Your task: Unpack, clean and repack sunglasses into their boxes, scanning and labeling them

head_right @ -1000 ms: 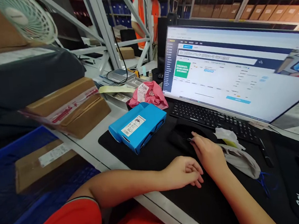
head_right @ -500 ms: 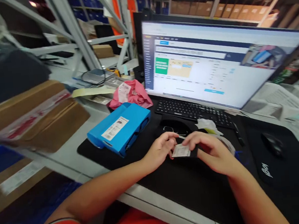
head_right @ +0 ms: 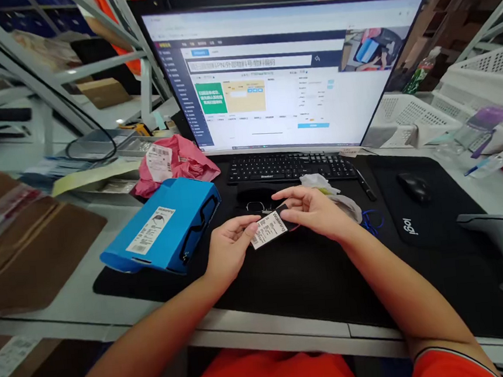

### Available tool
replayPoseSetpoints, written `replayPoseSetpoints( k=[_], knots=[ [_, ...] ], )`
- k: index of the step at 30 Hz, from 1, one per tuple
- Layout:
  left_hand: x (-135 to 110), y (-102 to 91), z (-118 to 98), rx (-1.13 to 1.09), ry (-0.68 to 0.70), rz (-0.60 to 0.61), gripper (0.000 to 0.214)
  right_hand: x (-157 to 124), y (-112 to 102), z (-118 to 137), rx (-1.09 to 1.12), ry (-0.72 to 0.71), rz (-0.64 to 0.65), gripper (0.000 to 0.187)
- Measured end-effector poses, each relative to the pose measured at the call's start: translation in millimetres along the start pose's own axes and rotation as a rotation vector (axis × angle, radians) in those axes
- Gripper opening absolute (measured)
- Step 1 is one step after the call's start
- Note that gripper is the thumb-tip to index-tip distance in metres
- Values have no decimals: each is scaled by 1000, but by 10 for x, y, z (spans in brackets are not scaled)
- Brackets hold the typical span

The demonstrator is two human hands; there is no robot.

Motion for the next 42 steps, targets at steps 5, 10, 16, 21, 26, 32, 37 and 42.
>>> replayPoseSetpoints(
  k=[5, 10, 16, 21, 26, 32, 37, 42],
  knots=[
    [-8, 15, 49, 31, -30, 29, 36, 39, -2, -62, 7, -3, -54, 37],
    [-11, 37, 84, 106, -12, 53, 34, 55, -4, -44, -44, -38, -40, 37],
    [1, 28, -284, 656, 493, -14, 46, 60, -479, 116, -233, -223, -397, 25],
    [81, 246, -109, 1430, 642, 196, 45, 68, -564, 91, -452, -359, -532, 17],
    [-19, 390, 43, 1634, 705, 357, 25, -36, -293, 203, -801, -512, -552, 11],
    [-256, 479, 197, 1728, 731, 406, 30, -189, 82, 251, -800, -654, -450, 15],
    [-243, 469, 134, 1694, 725, 379, 26, -141, 283, 73, -835, -668, -291, 23],
    [-178, 387, -99, 1623, 766, 192, 30, -62, 217, 41, -891, -646, -280, 20]
  ],
)
Point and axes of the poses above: each hand's wrist, its own x-axis towards the middle knuckle, its own y-axis out of the palm, z = x × y, the point moved 10 cm from there along x, towards the middle knuckle, and after that the axes turned 6 degrees about -z, right-handed, at the moved point
